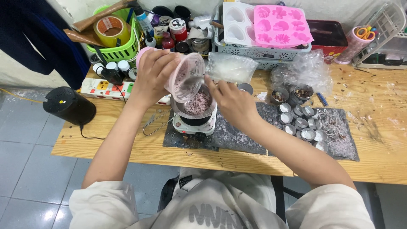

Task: The recorder is mixing purple/pink wax flakes in a cup and transferring them to a melting pot on a heating plate for candle making.

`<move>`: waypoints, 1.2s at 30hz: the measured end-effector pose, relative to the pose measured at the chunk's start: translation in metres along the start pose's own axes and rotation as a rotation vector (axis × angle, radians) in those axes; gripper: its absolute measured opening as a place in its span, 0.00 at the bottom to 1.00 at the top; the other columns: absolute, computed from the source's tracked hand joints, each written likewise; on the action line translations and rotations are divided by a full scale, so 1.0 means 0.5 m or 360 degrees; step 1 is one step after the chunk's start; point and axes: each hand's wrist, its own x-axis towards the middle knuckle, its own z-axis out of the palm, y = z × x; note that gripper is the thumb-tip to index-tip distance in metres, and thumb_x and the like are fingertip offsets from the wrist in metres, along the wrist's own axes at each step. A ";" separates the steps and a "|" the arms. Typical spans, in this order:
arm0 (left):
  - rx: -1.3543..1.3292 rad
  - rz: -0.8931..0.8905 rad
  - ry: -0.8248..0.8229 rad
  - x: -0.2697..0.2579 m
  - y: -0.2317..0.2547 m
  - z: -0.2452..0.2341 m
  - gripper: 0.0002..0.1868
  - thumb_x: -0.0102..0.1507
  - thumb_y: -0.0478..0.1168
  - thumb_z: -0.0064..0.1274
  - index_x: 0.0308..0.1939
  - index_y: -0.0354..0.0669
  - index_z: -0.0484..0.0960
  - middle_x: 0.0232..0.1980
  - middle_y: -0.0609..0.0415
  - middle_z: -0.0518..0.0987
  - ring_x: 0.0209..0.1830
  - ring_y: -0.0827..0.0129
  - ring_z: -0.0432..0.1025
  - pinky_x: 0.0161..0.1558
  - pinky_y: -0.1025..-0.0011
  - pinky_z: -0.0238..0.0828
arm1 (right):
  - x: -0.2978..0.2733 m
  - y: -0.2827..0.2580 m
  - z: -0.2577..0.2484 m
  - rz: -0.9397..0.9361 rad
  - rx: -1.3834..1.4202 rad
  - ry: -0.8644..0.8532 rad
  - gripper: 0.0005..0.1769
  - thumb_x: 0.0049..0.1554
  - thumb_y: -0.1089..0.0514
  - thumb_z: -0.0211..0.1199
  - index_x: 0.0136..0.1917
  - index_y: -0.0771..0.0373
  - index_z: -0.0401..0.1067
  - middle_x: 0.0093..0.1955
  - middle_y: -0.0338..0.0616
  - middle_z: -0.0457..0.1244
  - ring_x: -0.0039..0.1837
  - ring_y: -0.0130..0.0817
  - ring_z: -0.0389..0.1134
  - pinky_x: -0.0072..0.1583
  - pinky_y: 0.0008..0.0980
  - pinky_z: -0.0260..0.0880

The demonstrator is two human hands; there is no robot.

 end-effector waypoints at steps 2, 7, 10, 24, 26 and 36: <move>-0.0012 -0.0001 0.0000 0.009 0.006 0.000 0.51 0.53 0.43 0.76 0.74 0.50 0.61 0.71 0.54 0.69 0.71 0.53 0.64 0.70 0.48 0.60 | 0.018 -0.001 -0.012 0.0067 0.0007 0.0001 0.41 0.52 0.64 0.61 0.79 0.61 0.59 0.47 0.41 0.62 0.42 0.30 0.68 0.32 0.28 0.68; -0.0186 -0.0103 -0.0042 0.021 0.032 0.006 0.59 0.44 0.48 0.78 0.74 0.47 0.61 0.69 0.51 0.69 0.69 0.50 0.64 0.68 0.47 0.61 | 0.035 -0.008 0.006 0.0164 -0.0026 0.0002 0.42 0.53 0.65 0.61 0.80 0.66 0.58 0.45 0.41 0.61 0.42 0.30 0.68 0.34 0.29 0.69; -0.0057 -0.0111 -0.0053 0.020 0.031 -0.001 0.59 0.42 0.47 0.79 0.74 0.49 0.63 0.69 0.54 0.69 0.69 0.52 0.64 0.70 0.47 0.61 | 0.023 -0.003 0.032 0.0030 -0.0090 -0.0055 0.42 0.51 0.63 0.60 0.79 0.68 0.58 0.45 0.43 0.61 0.41 0.31 0.69 0.33 0.28 0.68; -0.0097 -0.0196 -0.0158 0.016 0.046 0.018 0.61 0.39 0.47 0.79 0.73 0.48 0.64 0.69 0.54 0.70 0.69 0.52 0.64 0.68 0.50 0.60 | 0.022 0.000 0.030 -0.0074 -0.0044 -0.0212 0.41 0.50 0.66 0.59 0.78 0.67 0.58 0.45 0.45 0.63 0.32 0.27 0.66 0.28 0.28 0.67; -0.0087 -0.0215 -0.0155 0.006 0.047 0.031 0.60 0.39 0.47 0.78 0.73 0.48 0.64 0.69 0.54 0.69 0.69 0.52 0.64 0.68 0.50 0.60 | 0.023 0.005 0.032 -0.0036 0.0020 -0.0178 0.41 0.51 0.66 0.59 0.78 0.67 0.57 0.44 0.43 0.63 0.32 0.28 0.66 0.28 0.28 0.66; -0.0198 -0.0271 -0.0082 0.011 0.053 0.032 0.61 0.40 0.48 0.80 0.73 0.45 0.63 0.69 0.50 0.69 0.67 0.50 0.64 0.66 0.51 0.62 | 0.032 -0.008 0.043 0.0010 0.0135 -0.0112 0.45 0.52 0.71 0.57 0.82 0.67 0.51 0.42 0.43 0.62 0.31 0.29 0.65 0.29 0.31 0.66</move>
